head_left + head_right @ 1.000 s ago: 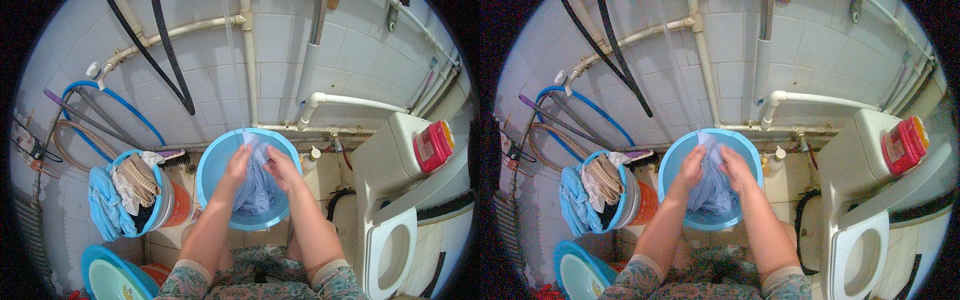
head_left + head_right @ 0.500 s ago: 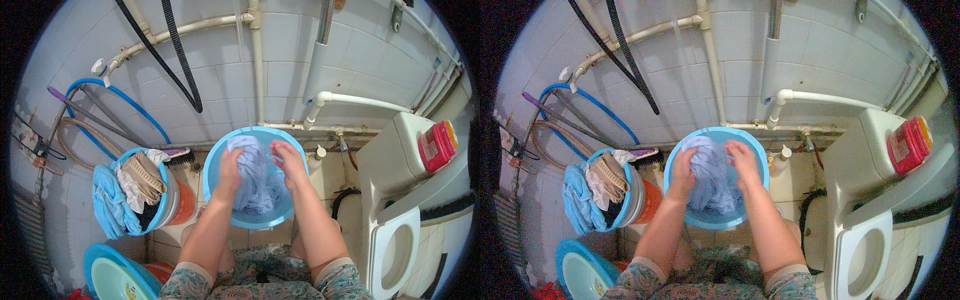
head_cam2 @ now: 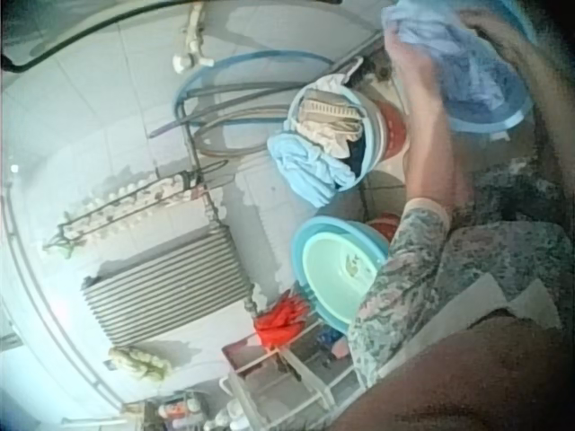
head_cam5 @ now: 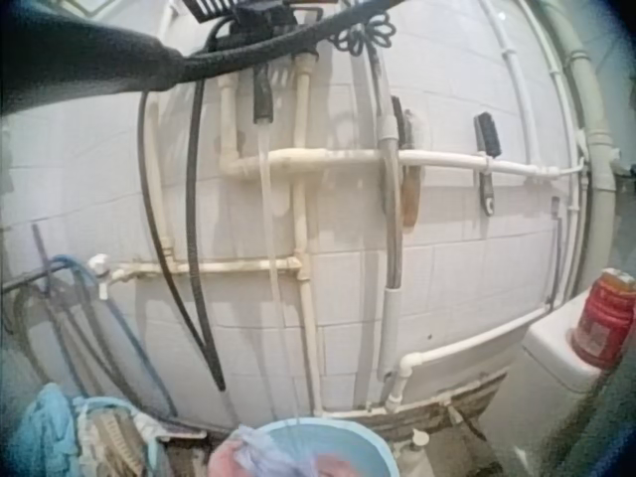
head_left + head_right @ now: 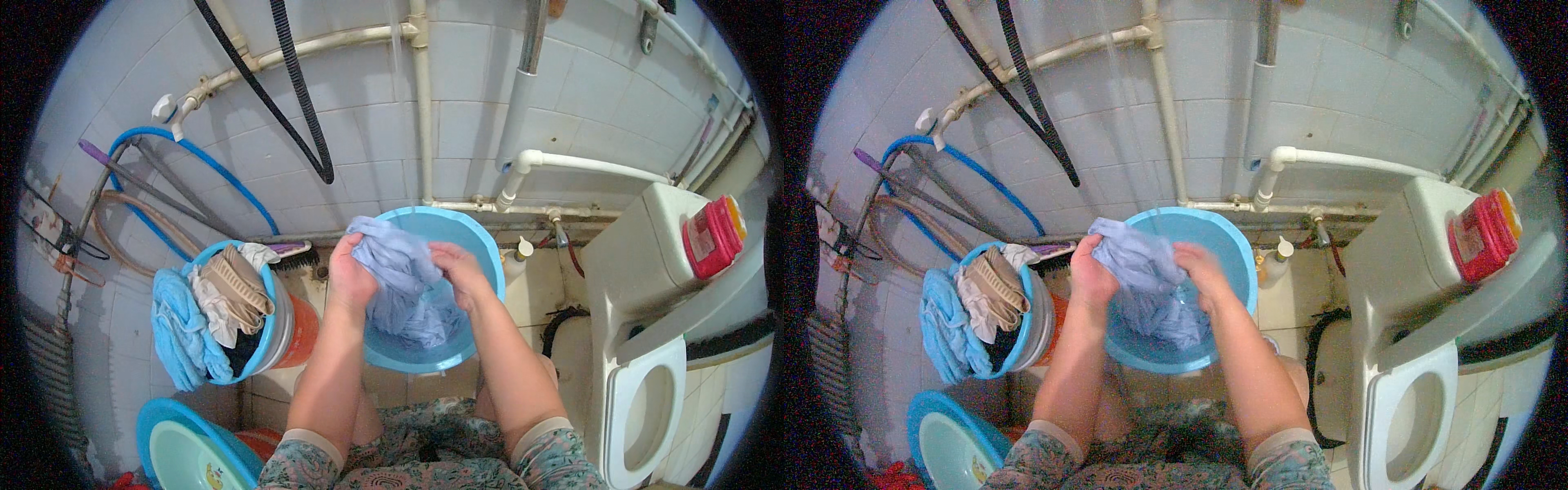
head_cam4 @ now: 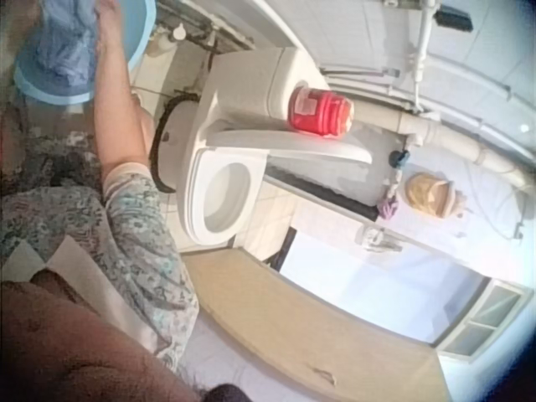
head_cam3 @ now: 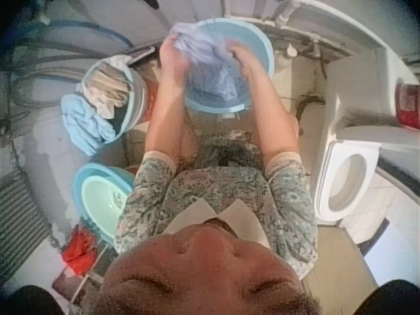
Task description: The person sits on the bathroom floor and hand-washes several pieces of clothing in a blue basin filled with water. They scrub and rinse a light blue towel, a beige striped cloth, and a white cloth, applying detergent to the white item before wringing out each piece and placing it into a nearby bucket.
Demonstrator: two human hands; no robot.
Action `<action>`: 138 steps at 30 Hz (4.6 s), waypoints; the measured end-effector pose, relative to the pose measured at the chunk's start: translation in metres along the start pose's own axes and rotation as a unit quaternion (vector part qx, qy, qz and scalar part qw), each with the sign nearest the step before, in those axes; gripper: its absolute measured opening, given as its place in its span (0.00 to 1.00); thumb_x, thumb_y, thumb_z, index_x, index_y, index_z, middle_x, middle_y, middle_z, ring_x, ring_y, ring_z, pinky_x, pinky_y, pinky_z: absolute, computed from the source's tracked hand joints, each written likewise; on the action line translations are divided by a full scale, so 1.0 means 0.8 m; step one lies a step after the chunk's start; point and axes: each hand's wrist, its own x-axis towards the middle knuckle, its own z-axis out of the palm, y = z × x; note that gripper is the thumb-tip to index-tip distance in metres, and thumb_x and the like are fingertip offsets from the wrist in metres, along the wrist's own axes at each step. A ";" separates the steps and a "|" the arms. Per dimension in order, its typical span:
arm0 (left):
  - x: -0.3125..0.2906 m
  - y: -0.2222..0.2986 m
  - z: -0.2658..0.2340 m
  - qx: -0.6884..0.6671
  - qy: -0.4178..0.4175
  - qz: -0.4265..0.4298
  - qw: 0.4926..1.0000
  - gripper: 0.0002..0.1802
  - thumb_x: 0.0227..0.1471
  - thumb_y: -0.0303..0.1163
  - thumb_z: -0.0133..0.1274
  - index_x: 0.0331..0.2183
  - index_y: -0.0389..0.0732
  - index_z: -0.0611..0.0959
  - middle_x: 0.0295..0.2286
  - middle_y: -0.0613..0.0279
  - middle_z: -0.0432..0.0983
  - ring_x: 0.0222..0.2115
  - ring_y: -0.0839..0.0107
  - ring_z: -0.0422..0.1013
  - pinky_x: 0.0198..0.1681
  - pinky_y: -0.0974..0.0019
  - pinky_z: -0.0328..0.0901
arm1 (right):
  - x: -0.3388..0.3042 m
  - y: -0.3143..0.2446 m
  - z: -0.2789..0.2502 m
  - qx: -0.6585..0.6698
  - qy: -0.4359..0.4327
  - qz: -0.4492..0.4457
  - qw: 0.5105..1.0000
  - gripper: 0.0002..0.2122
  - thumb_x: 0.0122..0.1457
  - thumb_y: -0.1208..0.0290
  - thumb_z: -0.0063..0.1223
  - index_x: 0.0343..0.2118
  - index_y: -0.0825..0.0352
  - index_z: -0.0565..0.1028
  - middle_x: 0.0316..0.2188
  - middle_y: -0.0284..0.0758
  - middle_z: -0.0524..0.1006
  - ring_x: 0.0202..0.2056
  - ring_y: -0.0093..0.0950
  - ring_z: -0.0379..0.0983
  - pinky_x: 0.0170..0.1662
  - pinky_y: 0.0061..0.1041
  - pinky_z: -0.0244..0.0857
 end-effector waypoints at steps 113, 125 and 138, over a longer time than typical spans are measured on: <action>0.010 -0.183 -0.116 0.960 -0.075 -0.209 0.170 0.40 0.40 0.53 0.52 0.55 0.64 0.56 0.59 0.58 0.30 0.58 0.48 0.27 0.52 0.34 0.41 | -0.080 -0.065 -0.064 -0.152 0.025 -0.206 0.966 0.09 0.54 0.73 0.46 0.37 0.71 0.71 0.31 0.36 0.75 0.35 0.23 0.70 0.39 0.21 0.63; -0.054 -0.049 0.020 0.802 0.035 0.052 0.594 0.21 0.48 0.43 0.51 0.41 0.40 0.73 0.37 0.53 0.73 0.38 0.57 0.70 0.42 0.60 0.63 | -0.054 -0.016 -0.044 -0.335 -0.029 -0.153 0.929 0.21 0.47 0.74 0.51 0.47 0.70 0.64 0.43 0.44 0.69 0.46 0.35 0.65 0.49 0.28 0.58; -0.039 0.030 0.225 0.423 0.005 0.329 0.844 0.16 0.52 0.34 0.47 0.41 0.38 0.68 0.36 0.54 0.72 0.37 0.66 0.69 0.40 0.64 0.65 | -0.045 -0.031 -0.021 -0.272 0.062 -0.227 0.933 0.12 0.50 0.68 0.48 0.38 0.63 0.73 0.33 0.39 0.75 0.35 0.32 0.72 0.38 0.28 0.64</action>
